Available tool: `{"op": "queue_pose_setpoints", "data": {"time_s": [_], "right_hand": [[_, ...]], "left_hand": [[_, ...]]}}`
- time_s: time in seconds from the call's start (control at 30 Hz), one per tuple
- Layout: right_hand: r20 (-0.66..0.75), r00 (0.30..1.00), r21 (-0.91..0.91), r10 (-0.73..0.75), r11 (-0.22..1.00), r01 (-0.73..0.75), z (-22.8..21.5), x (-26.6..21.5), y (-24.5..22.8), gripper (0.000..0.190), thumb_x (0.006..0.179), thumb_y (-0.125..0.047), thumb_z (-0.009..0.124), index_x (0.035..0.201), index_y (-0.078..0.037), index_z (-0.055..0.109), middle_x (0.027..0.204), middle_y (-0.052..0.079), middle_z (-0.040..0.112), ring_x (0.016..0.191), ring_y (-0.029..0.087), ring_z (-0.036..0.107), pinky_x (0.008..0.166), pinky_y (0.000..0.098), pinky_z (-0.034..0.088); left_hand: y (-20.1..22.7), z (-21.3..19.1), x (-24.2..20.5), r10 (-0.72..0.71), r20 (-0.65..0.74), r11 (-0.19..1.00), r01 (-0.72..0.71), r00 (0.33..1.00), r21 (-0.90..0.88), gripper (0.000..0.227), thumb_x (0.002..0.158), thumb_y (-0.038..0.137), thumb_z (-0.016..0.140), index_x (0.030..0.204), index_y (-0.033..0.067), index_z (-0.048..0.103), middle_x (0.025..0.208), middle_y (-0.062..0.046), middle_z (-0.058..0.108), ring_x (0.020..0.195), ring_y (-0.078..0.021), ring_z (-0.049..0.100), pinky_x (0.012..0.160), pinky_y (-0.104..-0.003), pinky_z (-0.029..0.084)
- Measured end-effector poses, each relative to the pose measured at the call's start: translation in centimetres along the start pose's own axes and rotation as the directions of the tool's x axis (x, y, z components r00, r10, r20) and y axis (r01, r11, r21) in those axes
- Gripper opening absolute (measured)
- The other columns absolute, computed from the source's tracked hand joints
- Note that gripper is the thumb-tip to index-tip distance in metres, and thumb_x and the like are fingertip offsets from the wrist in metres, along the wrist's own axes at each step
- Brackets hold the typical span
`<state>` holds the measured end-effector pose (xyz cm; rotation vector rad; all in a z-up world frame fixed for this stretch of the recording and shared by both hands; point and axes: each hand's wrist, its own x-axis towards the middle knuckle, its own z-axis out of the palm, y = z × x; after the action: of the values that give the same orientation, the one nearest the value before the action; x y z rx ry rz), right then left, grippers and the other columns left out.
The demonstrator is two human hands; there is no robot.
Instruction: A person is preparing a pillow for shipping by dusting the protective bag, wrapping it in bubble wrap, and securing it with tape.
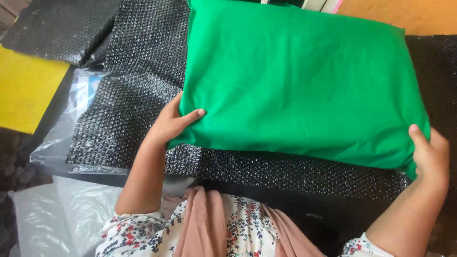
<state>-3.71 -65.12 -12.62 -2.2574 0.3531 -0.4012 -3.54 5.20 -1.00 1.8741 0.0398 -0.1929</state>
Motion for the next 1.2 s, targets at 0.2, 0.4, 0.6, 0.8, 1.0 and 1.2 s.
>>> {"op": "queue_pose_setpoints", "data": {"time_s": [0.2,0.4,0.6,0.8,1.0,1.2], "right_hand": [[0.009,1.0,-0.153,0.01,0.988,-0.008,2.9,-3.0,-1.0,0.049,0.121,-0.041,0.056,0.137,0.003,0.068,0.118,0.026,0.069,0.105,0.04,0.063,0.083,0.0509,0.045],[-0.062,0.997,-0.172,-0.047,0.984,0.036,3.1,-3.9,-2.9,0.046,0.122,-0.036,0.052,0.141,0.003,0.066,0.124,0.028,0.068,0.111,0.043,0.061,0.087,0.0529,0.044],[0.042,0.993,0.214,0.111,0.97,-0.117,2.9,-3.7,2.2,0.063,0.116,-0.051,0.046,0.151,0.001,0.047,0.15,0.019,0.051,0.136,0.026,0.049,0.111,0.0413,0.039],[0.12,0.854,0.284,0.506,0.807,-0.518,2.3,-5.1,2.2,0.074,0.099,-0.074,0.049,0.151,-0.021,0.05,0.149,0.001,0.057,0.133,0.017,0.057,0.112,0.0363,0.046],[0.223,0.792,0.275,0.569,0.742,-0.611,1.6,-9.2,-0.5,0.069,0.098,-0.066,0.044,0.151,-0.022,0.049,0.148,0.0,0.055,0.132,0.014,0.056,0.116,0.0344,0.041],[0.269,0.76,0.255,0.591,0.717,-0.648,1.2,-12.5,-6.7,0.07,0.102,-0.056,0.036,0.158,-0.014,0.037,0.159,0.002,0.042,0.144,0.017,0.041,0.124,0.0366,0.028]], "left_hand": [[-6.6,0.5,-0.4,-0.143,-0.063,0.987,0.147,0.988,0.059,0.093,0.084,0.059,0.058,0.163,0.0219,0.025,0.16,-0.012,0.044,0.143,-0.03,0.047,0.114,-0.045,0.041],[-7.5,0.4,-7.3,0.395,-0.423,0.914,-0.3,0.816,0.275,0.053,0.098,0.03,0.064,0.142,0.0052,0.048,0.14,-0.016,0.052,0.129,-0.032,0.053,0.105,-0.044,0.045],[-10.9,3.3,-10.1,0.302,-0.259,0.92,-0.209,0.917,0.332,0.139,0.061,0.05,0.095,0.156,-0.0053,0.01,0.159,-0.033,0.02,0.144,-0.0523,0.032,0.12,-0.06,0.029],[-14.5,1.5,-8.5,0.174,-0.179,0.911,-0.09,0.968,0.402,0.116,0.077,0.028,0.087,0.161,0.0027,0.011,0.166,-0.025,0.023,0.156,-0.0458,0.016,0.122,-0.051,0.022],[-15.4,-1.7,-7.7,0.161,-0.149,0.863,-0.066,0.976,0.5,0.065,0.089,0.001,0.05,0.153,0.0136,0.049,0.15,-0.016,0.057,0.147,-0.0468,0.038,0.109,-0.054,0.039],[-14.6,-4.1,-8.8,0.016,-0.103,0.864,0.038,0.995,0.502,0.067,0.087,-0.001,0.044,0.15,0.0179,0.053,0.148,-0.028,0.053,0.151,-0.0404,0.035,0.1,-0.053,0.043]]}}
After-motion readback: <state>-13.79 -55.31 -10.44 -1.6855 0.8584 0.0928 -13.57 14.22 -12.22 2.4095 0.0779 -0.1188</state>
